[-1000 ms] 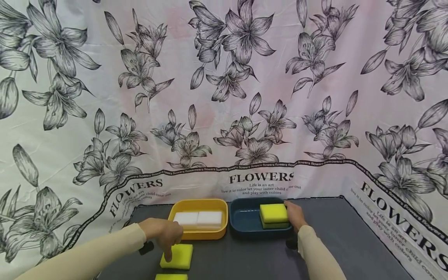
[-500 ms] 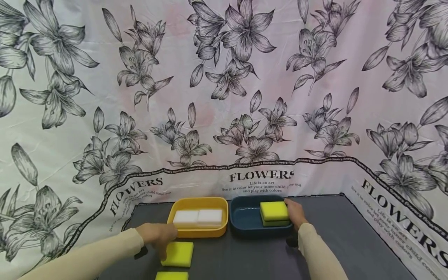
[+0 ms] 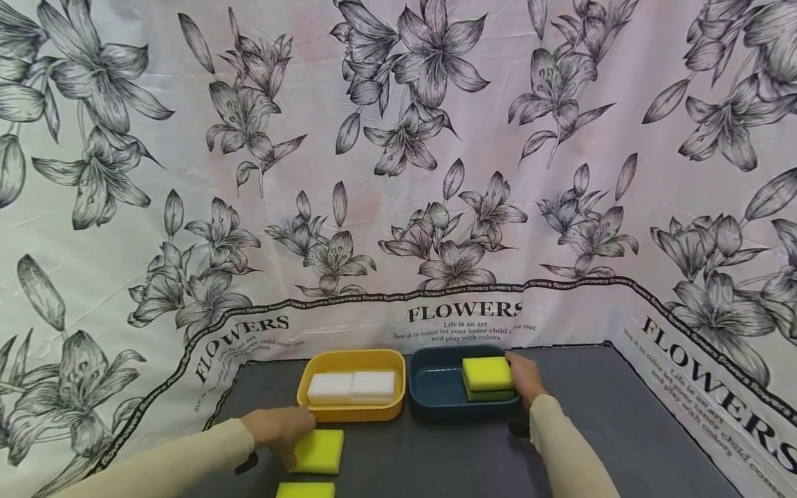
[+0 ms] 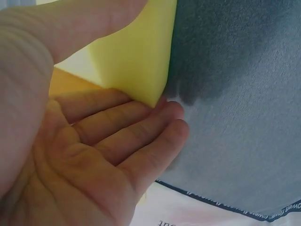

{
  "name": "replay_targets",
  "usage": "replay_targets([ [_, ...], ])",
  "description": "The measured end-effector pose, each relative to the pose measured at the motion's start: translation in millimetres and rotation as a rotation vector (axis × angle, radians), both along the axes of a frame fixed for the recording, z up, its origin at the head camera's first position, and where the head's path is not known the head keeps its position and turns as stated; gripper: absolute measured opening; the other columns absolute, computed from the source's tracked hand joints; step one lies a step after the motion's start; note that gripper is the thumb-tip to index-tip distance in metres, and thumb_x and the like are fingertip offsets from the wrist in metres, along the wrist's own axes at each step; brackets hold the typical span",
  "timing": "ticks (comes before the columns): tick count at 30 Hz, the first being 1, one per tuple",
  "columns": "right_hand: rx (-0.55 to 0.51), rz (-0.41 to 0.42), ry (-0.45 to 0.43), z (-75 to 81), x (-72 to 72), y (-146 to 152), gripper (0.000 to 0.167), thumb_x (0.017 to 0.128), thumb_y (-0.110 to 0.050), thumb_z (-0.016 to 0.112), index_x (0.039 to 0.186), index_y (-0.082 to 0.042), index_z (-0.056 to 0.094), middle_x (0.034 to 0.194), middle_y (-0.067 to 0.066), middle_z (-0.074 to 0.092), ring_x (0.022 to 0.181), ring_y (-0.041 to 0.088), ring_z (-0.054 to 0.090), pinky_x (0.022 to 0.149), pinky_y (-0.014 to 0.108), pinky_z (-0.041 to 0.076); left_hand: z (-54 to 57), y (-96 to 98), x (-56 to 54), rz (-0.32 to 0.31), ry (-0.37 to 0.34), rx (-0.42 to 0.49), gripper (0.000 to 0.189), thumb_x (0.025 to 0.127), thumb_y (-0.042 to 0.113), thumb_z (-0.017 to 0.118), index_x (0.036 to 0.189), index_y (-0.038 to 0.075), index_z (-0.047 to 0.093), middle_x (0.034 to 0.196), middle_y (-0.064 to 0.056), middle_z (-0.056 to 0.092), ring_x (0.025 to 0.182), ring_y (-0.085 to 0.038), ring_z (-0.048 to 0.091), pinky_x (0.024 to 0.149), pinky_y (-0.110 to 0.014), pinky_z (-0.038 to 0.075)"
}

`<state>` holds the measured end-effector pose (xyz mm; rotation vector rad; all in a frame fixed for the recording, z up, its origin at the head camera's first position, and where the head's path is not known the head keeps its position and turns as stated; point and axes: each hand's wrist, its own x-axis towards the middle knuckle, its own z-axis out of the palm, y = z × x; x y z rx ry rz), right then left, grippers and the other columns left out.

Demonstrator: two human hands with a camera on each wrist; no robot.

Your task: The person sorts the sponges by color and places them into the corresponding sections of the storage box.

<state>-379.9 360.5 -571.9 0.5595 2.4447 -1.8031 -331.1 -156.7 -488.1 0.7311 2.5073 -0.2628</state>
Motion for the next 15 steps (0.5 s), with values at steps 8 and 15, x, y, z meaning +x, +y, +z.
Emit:
replay_targets([
  [8, 0.026, 0.038, 0.017, -3.0, -1.9, 2.2, 0.082, 0.116, -0.052, 0.026, 0.171, 0.008, 0.016, 0.175, 0.037, 0.014, 0.151, 0.051, 0.034, 0.126, 0.068, 0.030, -7.6, 0.8, 4.3, 0.010, 0.046, 0.001, 0.038, 0.080, 0.019, 0.101, 0.099, 0.018, 0.067, 0.086, 0.003, 0.057, 0.072, -0.011, 0.053, 0.066, -0.031, 0.048],
  [15, 0.023, 0.019, 0.013, -1.3, 1.1, 0.8, 0.083, 0.116, -0.051, 0.026, 0.170, 0.010, 0.017, 0.172, 0.037, 0.019, 0.144, 0.048, 0.039, 0.123, 0.067, 0.033, -5.8, 2.2, 2.4, 0.020, 0.033, -0.008, 0.035, 0.083, 0.016, 0.098, 0.097, 0.018, 0.066, 0.086, 0.002, 0.056, 0.071, -0.012, 0.052, 0.064, -0.030, 0.047],
])
